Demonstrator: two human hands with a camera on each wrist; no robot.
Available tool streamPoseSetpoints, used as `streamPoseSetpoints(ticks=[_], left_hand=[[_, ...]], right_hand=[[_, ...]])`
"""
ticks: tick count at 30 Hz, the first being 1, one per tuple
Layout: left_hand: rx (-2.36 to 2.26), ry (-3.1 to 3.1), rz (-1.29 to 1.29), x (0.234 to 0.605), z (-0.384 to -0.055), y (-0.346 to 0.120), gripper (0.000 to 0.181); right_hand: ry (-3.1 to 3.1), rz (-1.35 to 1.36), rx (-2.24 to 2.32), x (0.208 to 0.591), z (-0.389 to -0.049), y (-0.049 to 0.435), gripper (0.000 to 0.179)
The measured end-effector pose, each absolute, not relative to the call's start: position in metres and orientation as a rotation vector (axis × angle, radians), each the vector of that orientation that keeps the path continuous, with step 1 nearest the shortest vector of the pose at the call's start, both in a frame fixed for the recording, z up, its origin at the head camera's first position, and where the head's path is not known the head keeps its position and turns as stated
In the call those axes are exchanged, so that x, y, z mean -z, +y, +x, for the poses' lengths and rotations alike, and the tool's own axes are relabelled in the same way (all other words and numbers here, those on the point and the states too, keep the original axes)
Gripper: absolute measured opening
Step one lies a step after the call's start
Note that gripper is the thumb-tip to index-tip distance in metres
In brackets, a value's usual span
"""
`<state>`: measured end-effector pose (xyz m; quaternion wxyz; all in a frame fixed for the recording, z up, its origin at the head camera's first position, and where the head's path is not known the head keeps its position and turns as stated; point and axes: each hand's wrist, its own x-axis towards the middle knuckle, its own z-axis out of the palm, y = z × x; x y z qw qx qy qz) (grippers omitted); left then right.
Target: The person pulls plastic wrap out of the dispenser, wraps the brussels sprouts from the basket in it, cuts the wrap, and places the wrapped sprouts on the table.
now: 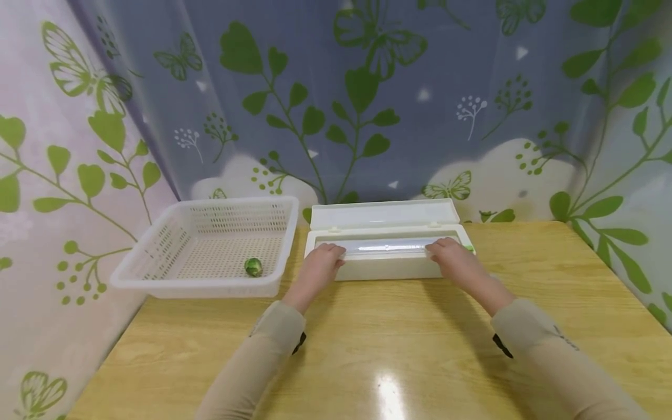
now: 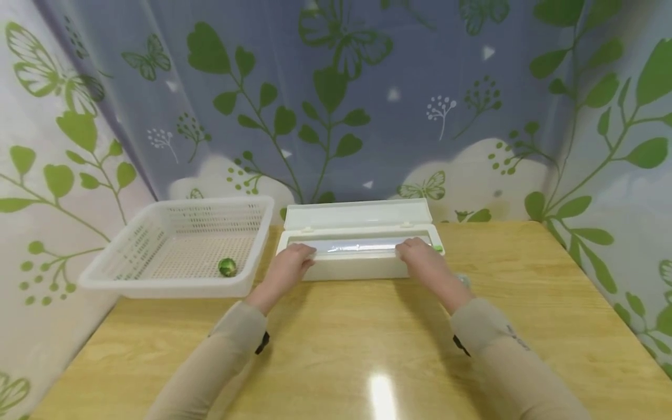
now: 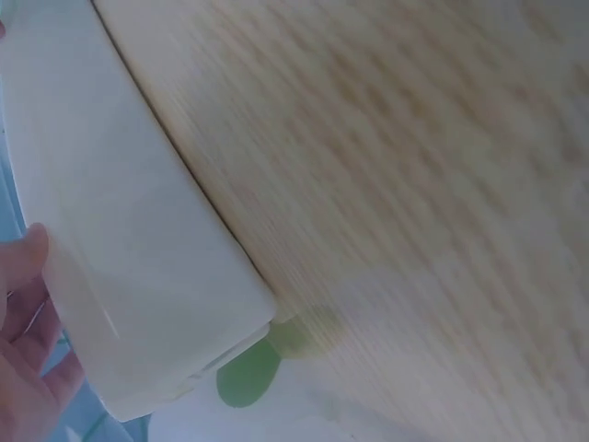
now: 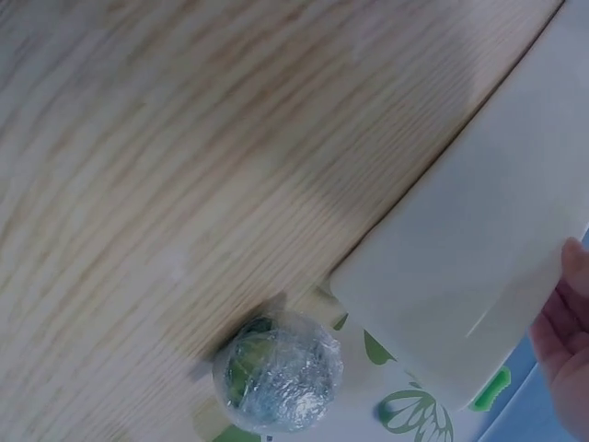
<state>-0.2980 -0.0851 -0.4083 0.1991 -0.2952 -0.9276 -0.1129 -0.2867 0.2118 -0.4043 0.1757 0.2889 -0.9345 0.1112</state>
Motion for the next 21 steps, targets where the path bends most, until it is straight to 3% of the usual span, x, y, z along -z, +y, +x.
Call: streamPoseSetpoints(ticks=[21], left_hand=[[0.314,-2.591,-0.868,0.395,-0.312,-0.088,0.014]], right_hand=[[-2.55,0.878,-0.376,0.399,-0.301,0.214,0.011]])
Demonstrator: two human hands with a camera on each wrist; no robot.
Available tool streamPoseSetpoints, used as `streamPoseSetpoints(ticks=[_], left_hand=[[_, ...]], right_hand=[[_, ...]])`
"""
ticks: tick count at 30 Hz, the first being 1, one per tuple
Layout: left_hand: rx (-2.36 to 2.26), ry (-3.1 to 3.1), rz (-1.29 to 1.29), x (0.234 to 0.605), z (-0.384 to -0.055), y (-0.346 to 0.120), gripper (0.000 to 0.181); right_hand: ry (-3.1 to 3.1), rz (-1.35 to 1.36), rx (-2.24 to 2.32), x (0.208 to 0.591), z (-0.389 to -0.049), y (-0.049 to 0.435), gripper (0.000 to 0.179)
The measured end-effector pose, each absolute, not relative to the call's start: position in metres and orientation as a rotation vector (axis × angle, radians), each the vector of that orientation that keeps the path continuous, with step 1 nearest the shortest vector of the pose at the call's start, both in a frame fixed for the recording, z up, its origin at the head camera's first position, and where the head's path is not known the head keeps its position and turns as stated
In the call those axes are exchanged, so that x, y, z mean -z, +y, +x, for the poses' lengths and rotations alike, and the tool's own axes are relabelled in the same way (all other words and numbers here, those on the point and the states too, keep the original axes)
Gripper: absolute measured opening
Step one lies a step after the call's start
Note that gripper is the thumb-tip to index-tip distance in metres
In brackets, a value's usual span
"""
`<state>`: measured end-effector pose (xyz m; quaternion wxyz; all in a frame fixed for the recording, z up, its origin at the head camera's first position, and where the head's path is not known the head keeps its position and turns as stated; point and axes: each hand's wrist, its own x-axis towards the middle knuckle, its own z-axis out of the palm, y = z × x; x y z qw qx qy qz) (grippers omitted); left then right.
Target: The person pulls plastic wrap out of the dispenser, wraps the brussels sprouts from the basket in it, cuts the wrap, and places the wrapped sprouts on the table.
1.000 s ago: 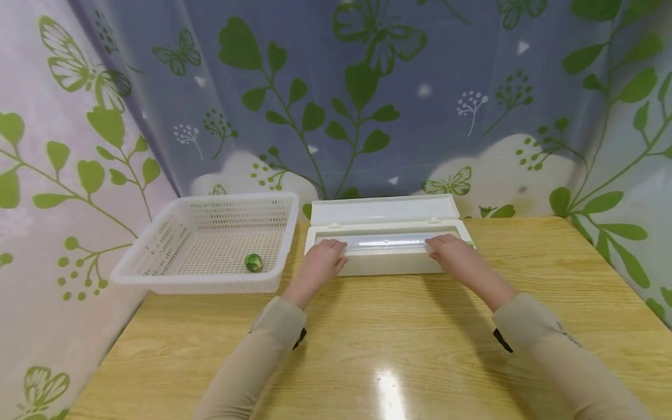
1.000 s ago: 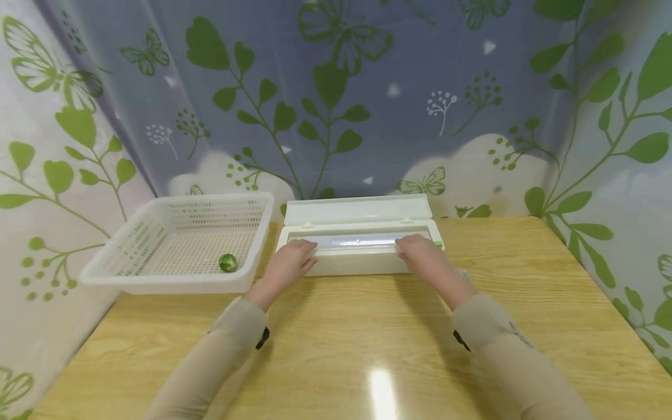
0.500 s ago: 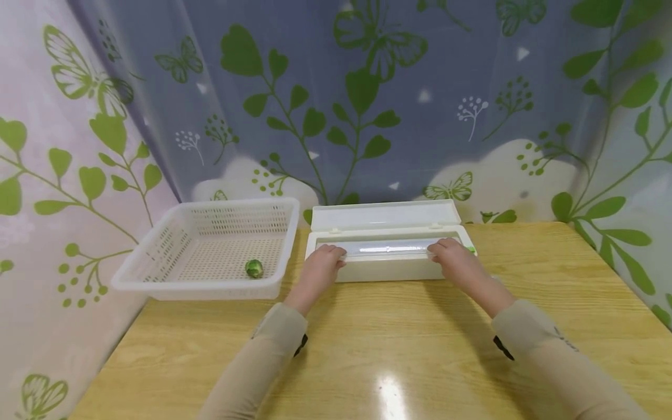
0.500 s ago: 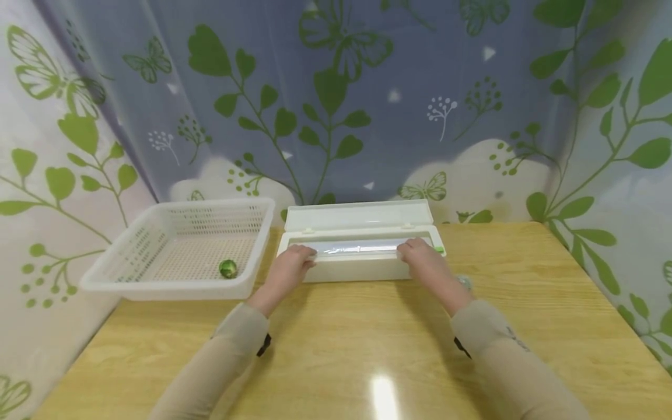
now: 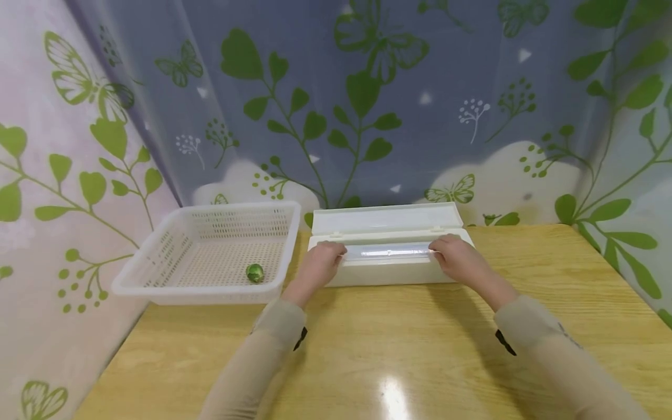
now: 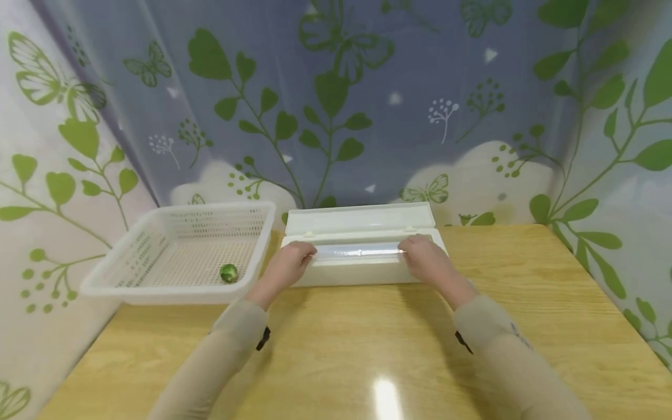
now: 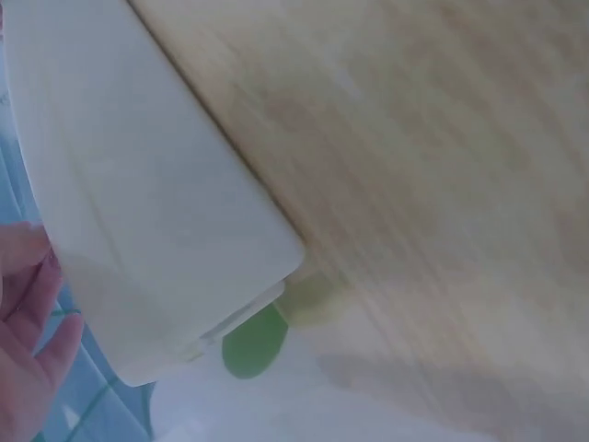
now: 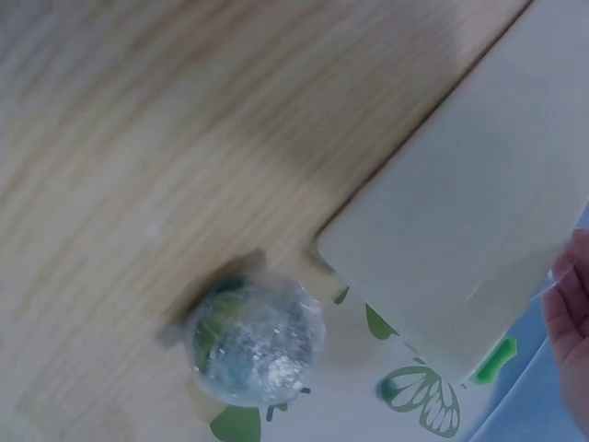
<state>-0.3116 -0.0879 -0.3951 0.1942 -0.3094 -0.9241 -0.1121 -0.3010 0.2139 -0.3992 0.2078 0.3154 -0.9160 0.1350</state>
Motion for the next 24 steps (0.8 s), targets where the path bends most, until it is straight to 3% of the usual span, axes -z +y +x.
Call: streamPoseSetpoints(ticks=[10,18,24], left_hand=[[0.112,-2.52,-0.849,0.389,-0.324,-0.085,0.025],[-0.035,-2.549,-0.835,0.383,-0.327,-0.085,0.022],[-0.01,-2.606,-0.889,0.381,-0.33,-0.083,0.031]], right_hand=[[-2.504,0.972,-0.232,0.39,-0.314,0.22,0.03],[-2.451,1.034,-0.086,0.386,-0.321,0.219,0.015],[-2.582,1.025,-0.024,0.38,-0.323,0.223,0.021]])
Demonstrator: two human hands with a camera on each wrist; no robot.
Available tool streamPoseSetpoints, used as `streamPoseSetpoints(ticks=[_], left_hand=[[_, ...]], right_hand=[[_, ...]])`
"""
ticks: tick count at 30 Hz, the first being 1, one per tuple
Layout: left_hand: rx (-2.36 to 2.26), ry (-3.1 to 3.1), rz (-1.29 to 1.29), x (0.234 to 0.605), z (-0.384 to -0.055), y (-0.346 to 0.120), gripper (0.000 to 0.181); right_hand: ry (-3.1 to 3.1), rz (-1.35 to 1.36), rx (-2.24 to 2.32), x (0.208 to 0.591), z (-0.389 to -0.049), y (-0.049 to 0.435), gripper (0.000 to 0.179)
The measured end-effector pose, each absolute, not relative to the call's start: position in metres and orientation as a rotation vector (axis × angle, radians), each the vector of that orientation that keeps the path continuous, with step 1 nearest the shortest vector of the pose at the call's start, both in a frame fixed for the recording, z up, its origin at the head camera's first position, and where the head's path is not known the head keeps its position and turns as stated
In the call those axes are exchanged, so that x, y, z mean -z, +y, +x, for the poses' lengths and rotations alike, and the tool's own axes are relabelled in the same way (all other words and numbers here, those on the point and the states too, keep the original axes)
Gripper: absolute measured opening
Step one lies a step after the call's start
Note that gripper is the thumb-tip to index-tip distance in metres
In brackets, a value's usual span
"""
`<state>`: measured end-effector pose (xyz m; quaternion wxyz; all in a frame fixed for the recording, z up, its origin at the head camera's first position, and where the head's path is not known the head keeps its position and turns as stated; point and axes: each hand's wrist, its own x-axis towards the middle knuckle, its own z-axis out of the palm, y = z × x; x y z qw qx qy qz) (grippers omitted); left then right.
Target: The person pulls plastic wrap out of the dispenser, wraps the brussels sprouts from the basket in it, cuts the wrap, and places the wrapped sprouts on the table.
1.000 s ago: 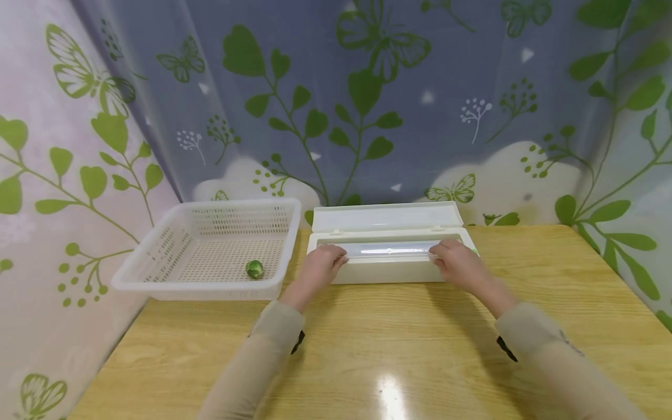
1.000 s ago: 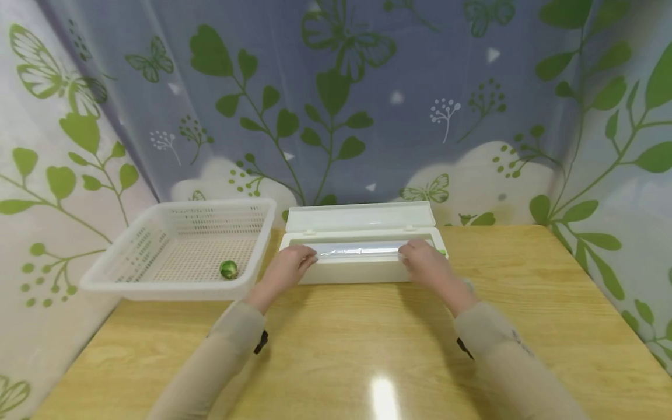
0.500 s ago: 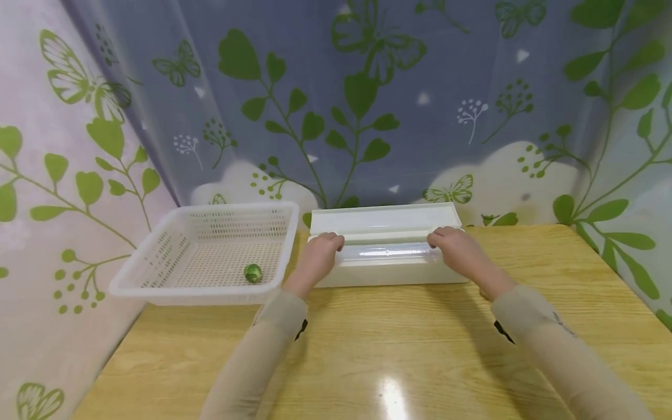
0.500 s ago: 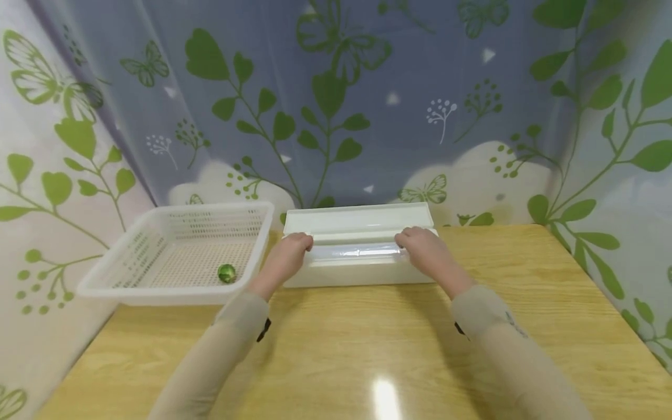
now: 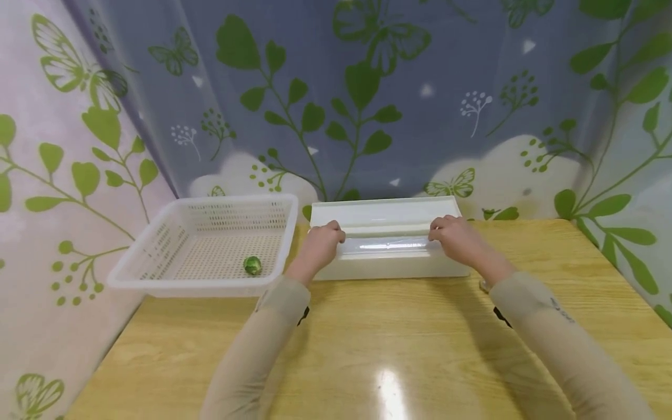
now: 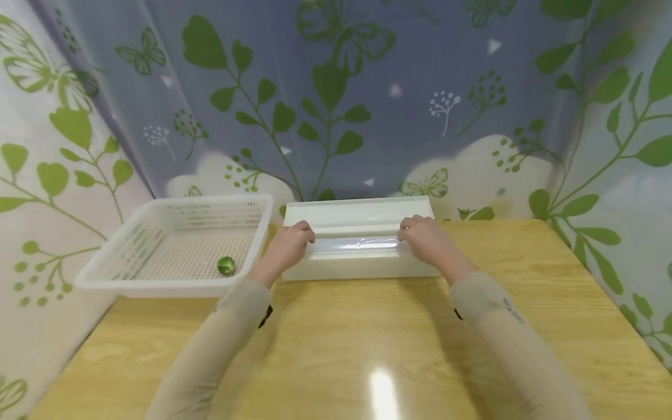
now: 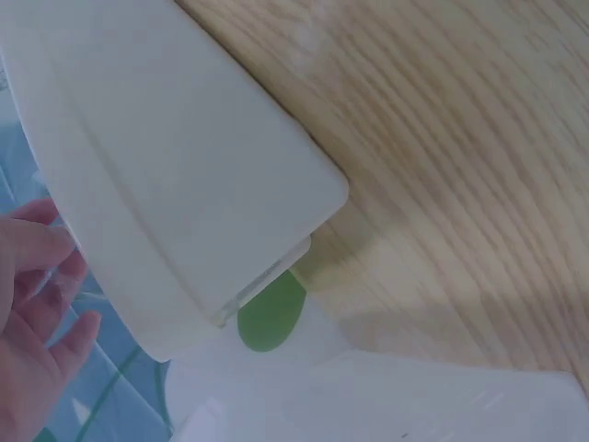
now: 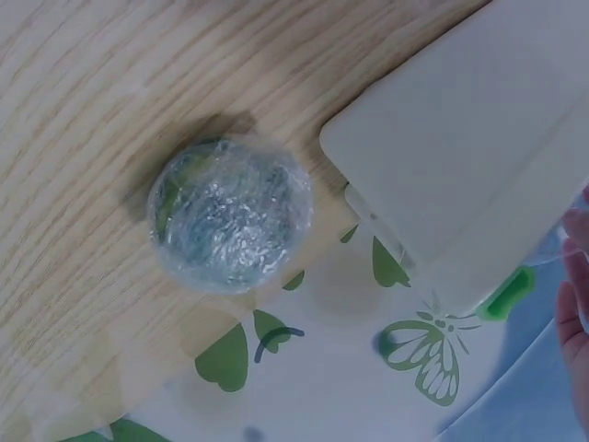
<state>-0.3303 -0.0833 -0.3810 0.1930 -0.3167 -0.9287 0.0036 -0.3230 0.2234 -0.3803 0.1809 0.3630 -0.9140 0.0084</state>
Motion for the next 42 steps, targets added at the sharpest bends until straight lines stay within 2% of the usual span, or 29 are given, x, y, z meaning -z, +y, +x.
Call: streamPoseSetpoints(ticks=[15,22,36,42], left_hand=[[0.067,-2.917,-0.837,0.371,-0.334,-0.081,0.035],[0.168,-2.922,-0.842,0.365,-0.338,-0.084,0.04],[0.251,-2.964,-0.867,0.35,-0.341,-0.089,0.037],[0.276,-3.019,-0.837,0.339,-0.34,-0.091,0.043]], right_hand=[[-2.895,0.868,-0.201,0.37,-0.32,0.231,0.029],[-2.898,0.86,-0.245,0.366,-0.321,0.233,0.033],[-2.937,0.846,-0.247,0.353,-0.321,0.236,0.044],[-2.936,0.825,-0.235,0.343,-0.319,0.237,0.046]])
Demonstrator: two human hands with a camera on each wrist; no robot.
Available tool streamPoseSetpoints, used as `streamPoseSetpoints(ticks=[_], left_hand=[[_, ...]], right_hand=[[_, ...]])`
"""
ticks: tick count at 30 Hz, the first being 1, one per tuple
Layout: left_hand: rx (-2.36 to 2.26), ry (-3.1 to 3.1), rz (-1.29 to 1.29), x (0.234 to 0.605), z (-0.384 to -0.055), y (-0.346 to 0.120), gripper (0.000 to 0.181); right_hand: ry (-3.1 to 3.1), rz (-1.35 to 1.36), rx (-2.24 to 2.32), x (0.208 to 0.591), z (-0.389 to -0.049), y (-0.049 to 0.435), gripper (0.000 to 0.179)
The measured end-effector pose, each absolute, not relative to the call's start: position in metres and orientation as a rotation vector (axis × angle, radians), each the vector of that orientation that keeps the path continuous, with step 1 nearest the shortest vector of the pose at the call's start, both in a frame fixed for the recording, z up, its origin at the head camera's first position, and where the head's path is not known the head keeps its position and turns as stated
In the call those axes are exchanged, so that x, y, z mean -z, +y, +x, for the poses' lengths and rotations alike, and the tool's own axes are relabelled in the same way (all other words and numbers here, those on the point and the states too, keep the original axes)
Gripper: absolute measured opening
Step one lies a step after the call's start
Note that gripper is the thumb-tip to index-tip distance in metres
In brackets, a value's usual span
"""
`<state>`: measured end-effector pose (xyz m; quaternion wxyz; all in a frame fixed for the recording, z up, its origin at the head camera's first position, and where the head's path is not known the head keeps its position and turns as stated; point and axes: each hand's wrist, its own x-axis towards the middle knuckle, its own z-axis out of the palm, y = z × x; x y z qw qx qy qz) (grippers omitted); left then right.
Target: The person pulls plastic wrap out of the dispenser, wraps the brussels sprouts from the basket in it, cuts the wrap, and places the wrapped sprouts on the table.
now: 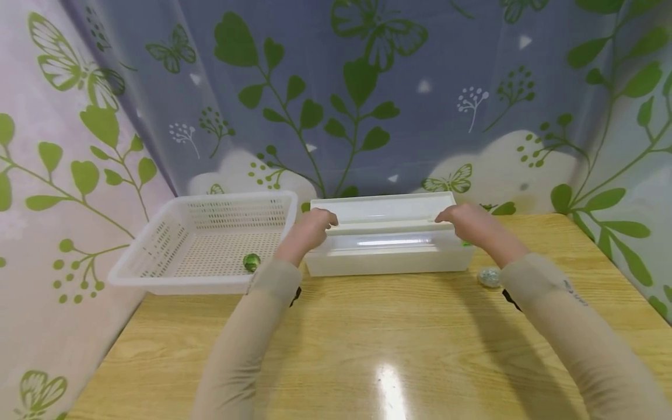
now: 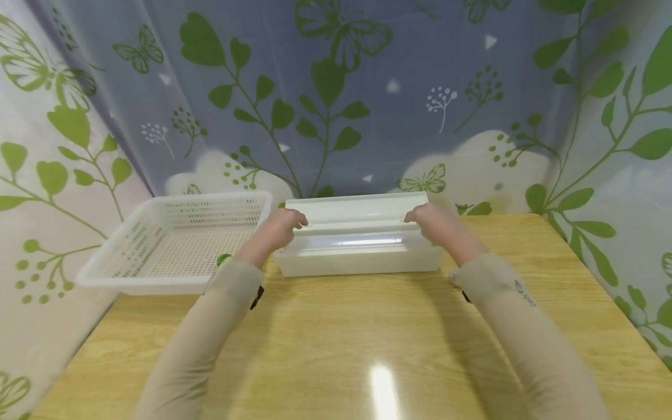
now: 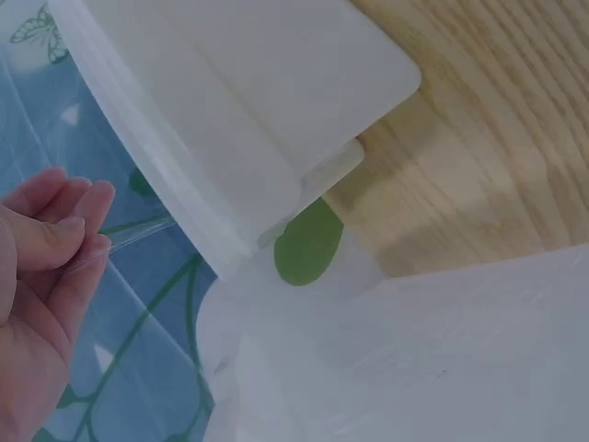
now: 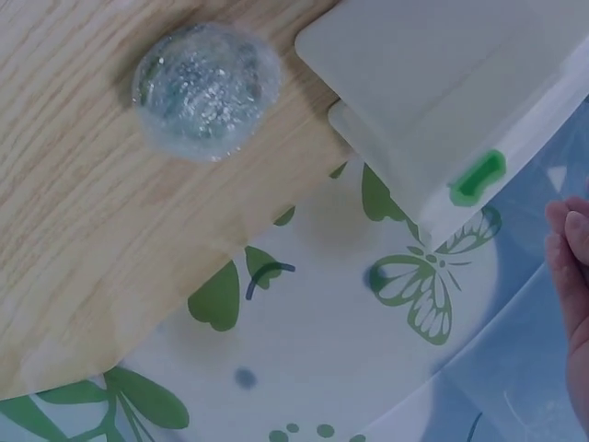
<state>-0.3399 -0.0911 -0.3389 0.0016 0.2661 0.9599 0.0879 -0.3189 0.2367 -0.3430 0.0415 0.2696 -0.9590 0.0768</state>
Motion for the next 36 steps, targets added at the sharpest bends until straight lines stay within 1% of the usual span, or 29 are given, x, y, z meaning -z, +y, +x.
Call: streamPoseSetpoints(ticks=[7,12,18,23,27,32,36], left_hand=[[-0.34,2.986,0.858,0.325,-0.337,-0.095,0.05],[-0.344,2.978,0.892,0.315,-0.336,-0.096,0.051],[-0.322,2.987,0.881,0.302,-0.333,-0.097,0.053],[-0.335,2.985,0.847,0.29,-0.328,-0.097,0.053],[-0.364,2.974,0.833,0.282,-0.326,-0.098,0.056],[-0.353,2.978,0.837,0.271,-0.325,-0.098,0.059],[-0.332,2.99,0.86,0.263,-0.325,-0.099,0.057]], right_hand=[[-2.868,0.893,-0.188,0.329,-0.314,0.238,0.043],[-2.826,0.948,-0.148,0.316,-0.31,0.238,0.042],[-2.873,0.92,-0.144,0.301,-0.304,0.237,0.041],[-2.82,0.969,-0.156,0.293,-0.302,0.237,0.038],[-2.8,0.984,-0.152,0.285,-0.301,0.237,0.041],[-2.825,0.932,-0.124,0.274,-0.297,0.236,0.046],[-2.857,0.896,-0.127,0.264,-0.291,0.235,0.047]])
